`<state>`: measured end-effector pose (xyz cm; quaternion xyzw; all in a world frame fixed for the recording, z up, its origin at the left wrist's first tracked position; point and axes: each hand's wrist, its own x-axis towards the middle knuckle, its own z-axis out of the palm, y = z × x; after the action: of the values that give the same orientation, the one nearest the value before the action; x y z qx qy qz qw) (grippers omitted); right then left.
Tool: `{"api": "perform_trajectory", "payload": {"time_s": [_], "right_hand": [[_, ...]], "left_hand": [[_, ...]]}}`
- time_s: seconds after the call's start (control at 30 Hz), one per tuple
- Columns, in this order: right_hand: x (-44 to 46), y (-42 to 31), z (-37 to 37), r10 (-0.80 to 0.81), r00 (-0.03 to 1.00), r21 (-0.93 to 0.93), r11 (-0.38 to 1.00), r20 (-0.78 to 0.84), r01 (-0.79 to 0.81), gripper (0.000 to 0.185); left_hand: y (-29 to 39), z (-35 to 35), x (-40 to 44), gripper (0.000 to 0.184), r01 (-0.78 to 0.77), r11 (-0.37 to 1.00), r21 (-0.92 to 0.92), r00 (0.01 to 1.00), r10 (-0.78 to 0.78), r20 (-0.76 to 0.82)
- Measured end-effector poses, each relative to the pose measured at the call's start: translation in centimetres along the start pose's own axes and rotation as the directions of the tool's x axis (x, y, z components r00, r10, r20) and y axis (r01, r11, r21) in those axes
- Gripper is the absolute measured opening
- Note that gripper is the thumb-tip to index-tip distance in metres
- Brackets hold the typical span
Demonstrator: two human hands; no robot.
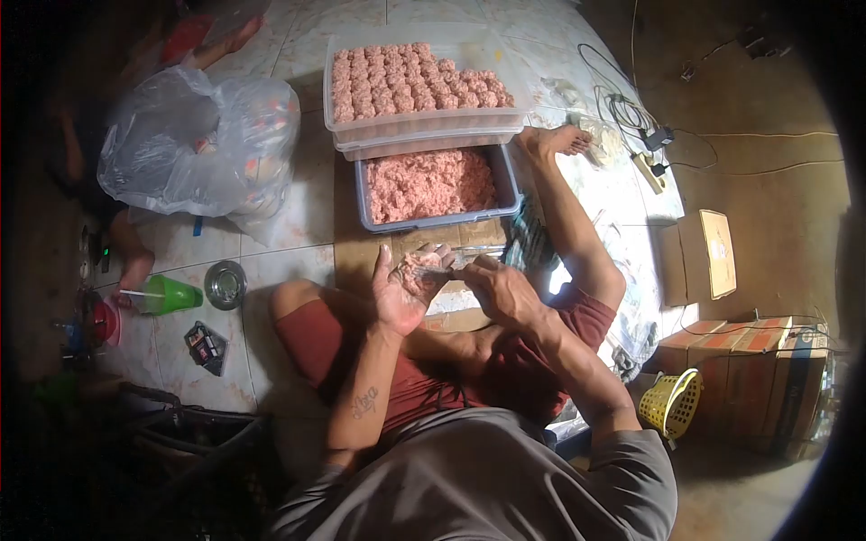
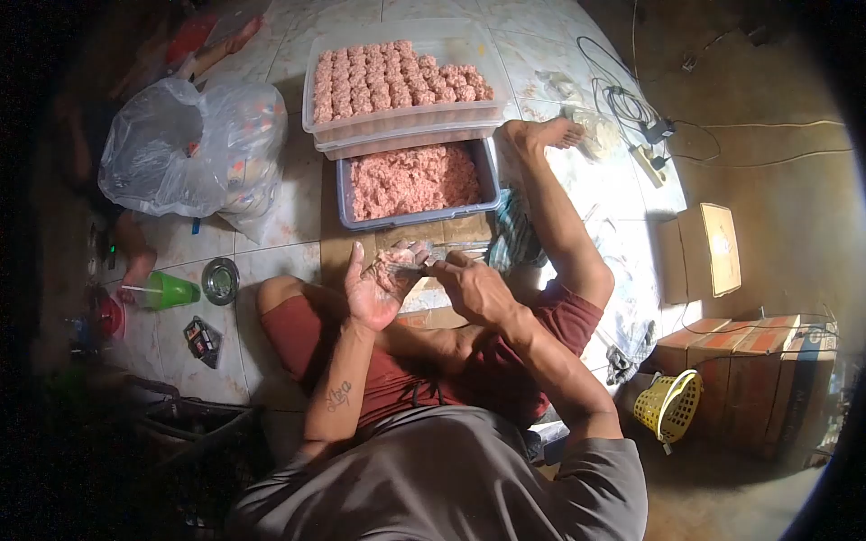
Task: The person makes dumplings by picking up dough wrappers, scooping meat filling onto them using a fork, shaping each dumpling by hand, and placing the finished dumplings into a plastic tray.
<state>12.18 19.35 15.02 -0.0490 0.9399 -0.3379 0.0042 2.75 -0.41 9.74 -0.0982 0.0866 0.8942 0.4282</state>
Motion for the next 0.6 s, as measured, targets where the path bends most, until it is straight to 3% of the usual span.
{"api": "perform_trajectory", "payload": {"time_s": [0.03,0.1,0.13,0.17,0.23,0.27,0.3,0.37,0.5,0.57,0.6], "right_hand": [[-0.1,-1.3,-0.5,-0.002,1.0,0.005,1.0,0.0,0.002,0.026],[0.0,-3.6,-2.4,-0.014,1.0,-0.193,0.981,0.003,0.014,0.028],[0.3,-4.2,-2.2,-0.006,1.0,-0.163,0.987,-0.015,0.004,0.033],[0.3,-3.9,-1.6,-0.001,1.0,-0.157,0.988,-0.014,-0.001,0.033],[0.9,-2.8,-0.8,0.007,0.999,-0.192,0.981,0.043,0.001,0.032],[0.8,-2.6,-0.8,-0.011,0.999,-0.271,0.962,0.033,0.02,0.032],[0.8,-4.2,-1.8,-0.055,0.998,-0.212,0.976,-0.035,0.047,0.03],[0.2,-3.8,-0.4,-0.063,0.995,-0.069,0.996,-0.081,0.058,0.029],[0.1,-0.3,2.2,-0.126,0.984,-0.123,0.986,-0.125,0.111,0.025],[-0.5,-3.2,1.2,0.202,0.935,0.338,0.936,-0.29,-0.097,0.023],[-0.4,-3.3,1.9,0.363,0.898,0.491,0.846,-0.247,-0.207,0.027]], "left_hand": [[0.1,-0.5,-0.3,0.072,-0.002,1.0,0.003,1.0,0.002,-0.004],[0.8,-1.1,-0.7,0.079,0.009,0.999,-0.032,0.997,-0.007,0.076],[0.6,-1.0,-0.9,0.082,0.013,1.0,-0.016,0.999,-0.013,-0.049],[0.5,-1.0,-1.3,0.082,0.016,1.0,-0.015,0.998,-0.017,-0.056],[0.5,-0.4,-1.2,0.084,-0.007,1.0,-0.014,1.0,0.007,0.025],[0.9,-2.2,-0.7,0.085,0.002,0.998,-0.055,0.985,0.008,0.171],[0.7,-1.6,-0.8,0.082,-0.124,0.992,-0.009,0.989,0.123,-0.086],[0.7,-1.1,-1.4,0.08,-0.091,0.995,0.046,0.994,0.094,-0.054],[1.0,-1.2,-0.4,0.07,-0.101,0.983,0.151,0.989,0.116,-0.093],[1.3,-3.4,-0.9,0.058,-0.194,0.946,0.261,0.966,0.23,-0.116],[1.2,-2.4,-1.5,0.05,-0.146,0.907,0.396,0.971,0.207,-0.116]]}}
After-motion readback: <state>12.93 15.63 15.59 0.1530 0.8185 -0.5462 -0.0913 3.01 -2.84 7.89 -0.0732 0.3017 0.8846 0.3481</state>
